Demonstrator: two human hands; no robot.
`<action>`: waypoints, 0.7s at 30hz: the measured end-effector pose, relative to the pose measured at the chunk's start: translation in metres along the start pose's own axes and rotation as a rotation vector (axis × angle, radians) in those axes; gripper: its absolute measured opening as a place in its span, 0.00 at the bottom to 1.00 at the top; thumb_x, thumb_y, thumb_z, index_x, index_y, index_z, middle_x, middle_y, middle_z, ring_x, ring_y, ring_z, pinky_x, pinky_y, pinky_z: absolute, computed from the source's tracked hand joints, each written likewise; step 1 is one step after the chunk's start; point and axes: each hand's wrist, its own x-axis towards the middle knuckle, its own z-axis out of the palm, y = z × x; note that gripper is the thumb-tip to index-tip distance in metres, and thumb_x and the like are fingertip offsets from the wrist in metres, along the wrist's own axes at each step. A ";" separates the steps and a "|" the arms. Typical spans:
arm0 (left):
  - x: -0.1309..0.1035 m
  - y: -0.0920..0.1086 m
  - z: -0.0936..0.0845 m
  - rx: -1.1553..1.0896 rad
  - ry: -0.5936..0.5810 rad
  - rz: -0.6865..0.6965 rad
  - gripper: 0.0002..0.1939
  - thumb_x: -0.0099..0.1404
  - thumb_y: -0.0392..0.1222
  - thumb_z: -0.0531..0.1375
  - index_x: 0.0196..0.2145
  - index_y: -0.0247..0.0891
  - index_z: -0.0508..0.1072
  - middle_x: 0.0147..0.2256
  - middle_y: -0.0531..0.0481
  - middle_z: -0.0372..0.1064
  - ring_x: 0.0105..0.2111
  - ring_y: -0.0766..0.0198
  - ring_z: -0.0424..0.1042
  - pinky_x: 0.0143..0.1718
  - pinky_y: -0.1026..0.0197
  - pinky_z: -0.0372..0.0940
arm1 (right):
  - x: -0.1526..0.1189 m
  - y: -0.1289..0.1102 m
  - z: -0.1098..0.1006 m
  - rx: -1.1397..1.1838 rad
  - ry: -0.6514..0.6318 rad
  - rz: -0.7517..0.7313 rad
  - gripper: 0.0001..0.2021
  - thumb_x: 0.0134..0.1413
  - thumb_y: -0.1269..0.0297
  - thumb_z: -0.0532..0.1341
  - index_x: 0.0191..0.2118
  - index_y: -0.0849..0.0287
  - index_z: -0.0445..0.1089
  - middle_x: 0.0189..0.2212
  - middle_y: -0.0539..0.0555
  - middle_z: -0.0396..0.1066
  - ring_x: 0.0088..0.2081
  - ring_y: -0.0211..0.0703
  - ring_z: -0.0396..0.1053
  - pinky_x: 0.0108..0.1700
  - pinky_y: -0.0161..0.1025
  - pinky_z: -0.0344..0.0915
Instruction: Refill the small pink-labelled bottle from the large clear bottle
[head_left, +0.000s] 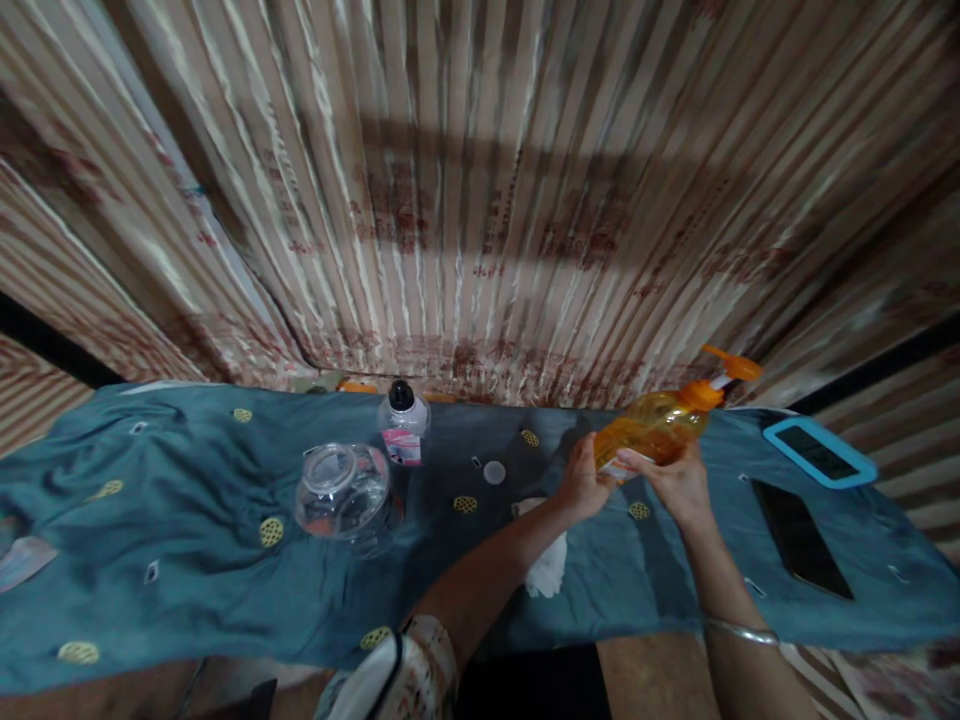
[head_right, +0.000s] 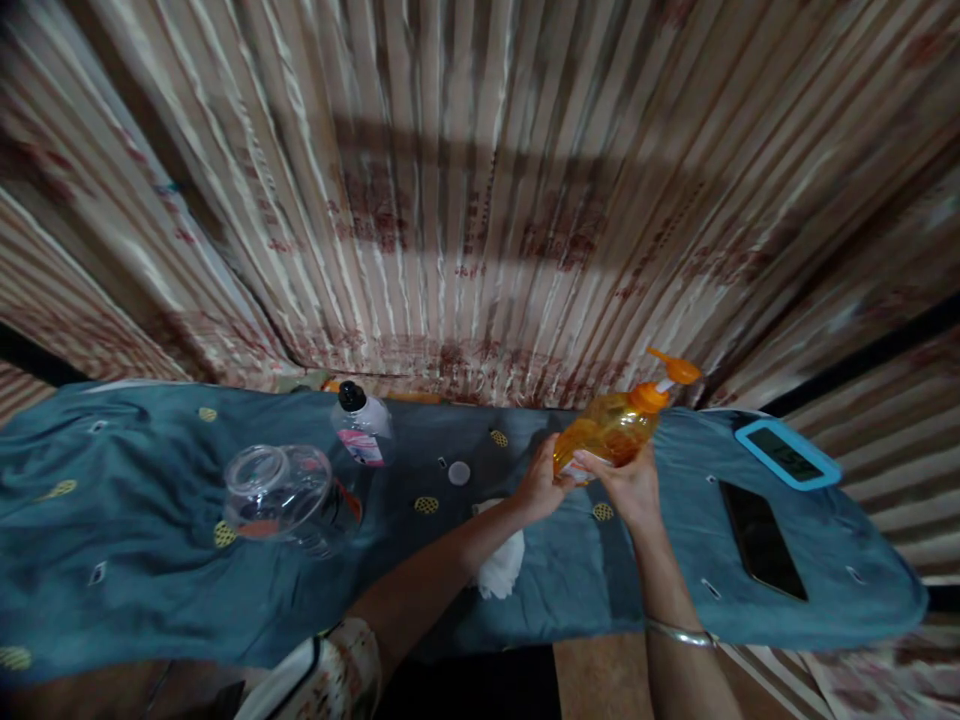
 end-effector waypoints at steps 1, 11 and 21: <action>0.004 -0.002 0.002 0.002 -0.010 -0.004 0.50 0.56 0.32 0.70 0.74 0.39 0.63 0.75 0.32 0.65 0.78 0.37 0.63 0.83 0.34 0.56 | 0.005 0.001 0.000 0.000 -0.012 -0.007 0.31 0.61 0.45 0.75 0.61 0.59 0.73 0.54 0.59 0.78 0.52 0.48 0.79 0.58 0.55 0.80; 0.002 -0.022 0.011 -0.016 -0.127 -0.034 0.59 0.57 0.34 0.73 0.81 0.39 0.54 0.83 0.32 0.48 0.84 0.33 0.46 0.86 0.32 0.47 | 0.020 0.019 -0.008 -0.003 -0.144 0.036 0.25 0.63 0.44 0.74 0.52 0.61 0.76 0.48 0.56 0.80 0.45 0.43 0.80 0.54 0.51 0.81; -0.089 -0.003 -0.054 0.116 -0.056 0.231 0.51 0.69 0.45 0.70 0.81 0.41 0.51 0.83 0.29 0.46 0.84 0.34 0.45 0.84 0.28 0.45 | 0.011 0.035 -0.001 0.055 -0.067 0.099 0.33 0.57 0.54 0.78 0.64 0.58 0.71 0.53 0.57 0.78 0.50 0.47 0.78 0.58 0.55 0.80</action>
